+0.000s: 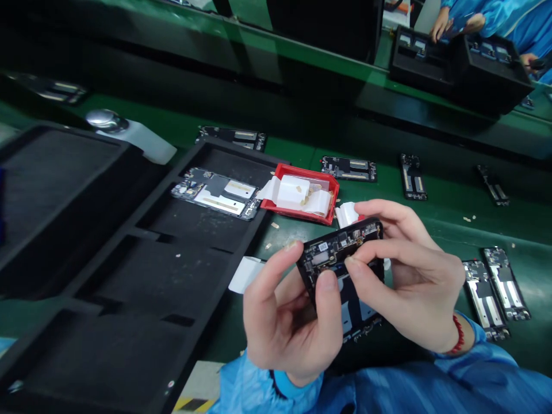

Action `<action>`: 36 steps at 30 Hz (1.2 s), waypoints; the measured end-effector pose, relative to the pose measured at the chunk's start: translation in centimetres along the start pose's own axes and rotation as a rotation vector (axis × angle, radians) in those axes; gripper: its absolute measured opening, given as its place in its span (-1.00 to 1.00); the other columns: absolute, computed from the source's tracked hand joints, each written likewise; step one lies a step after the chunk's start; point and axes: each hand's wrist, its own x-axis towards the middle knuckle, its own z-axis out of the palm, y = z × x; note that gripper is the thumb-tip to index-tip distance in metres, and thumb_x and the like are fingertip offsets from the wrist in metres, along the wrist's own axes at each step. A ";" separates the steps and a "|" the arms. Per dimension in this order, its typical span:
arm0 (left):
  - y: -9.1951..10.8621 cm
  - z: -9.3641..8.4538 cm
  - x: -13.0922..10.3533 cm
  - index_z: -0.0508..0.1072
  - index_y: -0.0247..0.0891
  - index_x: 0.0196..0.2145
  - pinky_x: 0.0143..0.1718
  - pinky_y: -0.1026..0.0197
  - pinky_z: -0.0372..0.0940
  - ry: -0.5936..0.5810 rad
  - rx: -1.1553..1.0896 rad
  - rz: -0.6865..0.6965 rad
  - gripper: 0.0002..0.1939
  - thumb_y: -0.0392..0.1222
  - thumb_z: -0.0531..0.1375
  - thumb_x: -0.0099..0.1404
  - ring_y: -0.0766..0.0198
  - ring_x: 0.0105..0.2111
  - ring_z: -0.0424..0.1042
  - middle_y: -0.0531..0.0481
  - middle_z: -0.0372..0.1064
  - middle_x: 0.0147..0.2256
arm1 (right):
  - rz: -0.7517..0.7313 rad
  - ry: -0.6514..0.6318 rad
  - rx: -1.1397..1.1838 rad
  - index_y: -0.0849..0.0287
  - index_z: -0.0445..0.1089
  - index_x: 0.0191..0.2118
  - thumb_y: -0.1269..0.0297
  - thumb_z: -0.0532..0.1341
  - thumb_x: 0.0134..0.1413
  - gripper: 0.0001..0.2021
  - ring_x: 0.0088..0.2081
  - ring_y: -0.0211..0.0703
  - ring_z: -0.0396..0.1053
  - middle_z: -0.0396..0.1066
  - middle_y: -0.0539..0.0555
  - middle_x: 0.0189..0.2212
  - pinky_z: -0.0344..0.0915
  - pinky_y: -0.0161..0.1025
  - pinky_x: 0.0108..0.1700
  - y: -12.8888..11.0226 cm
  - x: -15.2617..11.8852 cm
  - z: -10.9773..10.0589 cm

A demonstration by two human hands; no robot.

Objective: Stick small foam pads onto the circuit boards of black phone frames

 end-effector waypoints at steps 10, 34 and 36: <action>0.1 0.4 0.4 0.53 -0.27 -0.07 -0.43 0.40 0.56 0.025 -0.016 0.031 -0.60 -0.53 0.33 0.15 0.37 -0.46 0.62 0.12 0.58 -0.22 | 0.031 0.027 0.025 0.06 0.51 -0.38 0.57 0.33 0.06 -0.80 -0.18 -0.04 0.57 0.49 0.11 0.01 0.62 -0.01 -0.13 -0.2 -0.1 0.3; 0.4 0.5 0.4 0.52 -0.28 -0.16 -0.66 0.40 0.41 0.076 0.111 -0.089 -0.74 -0.34 0.39 0.18 0.34 -0.55 0.58 0.05 0.58 -0.27 | -0.001 0.025 0.056 0.01 0.57 -0.24 0.51 0.37 0.10 -0.79 -0.05 0.05 0.58 0.51 0.13 0.08 0.62 0.03 -0.07 0.8 -0.7 -0.2; 0.5 0.5 0.4 0.52 -0.28 -0.17 -0.69 0.42 0.37 0.086 0.112 -0.097 -0.74 -0.34 0.39 0.17 0.35 -0.56 0.57 0.06 0.58 -0.29 | 0.006 0.026 0.054 0.01 0.56 -0.24 0.50 0.38 0.10 -0.80 -0.06 0.02 0.58 0.52 0.12 0.08 0.62 0.01 -0.08 0.8 -0.8 -0.2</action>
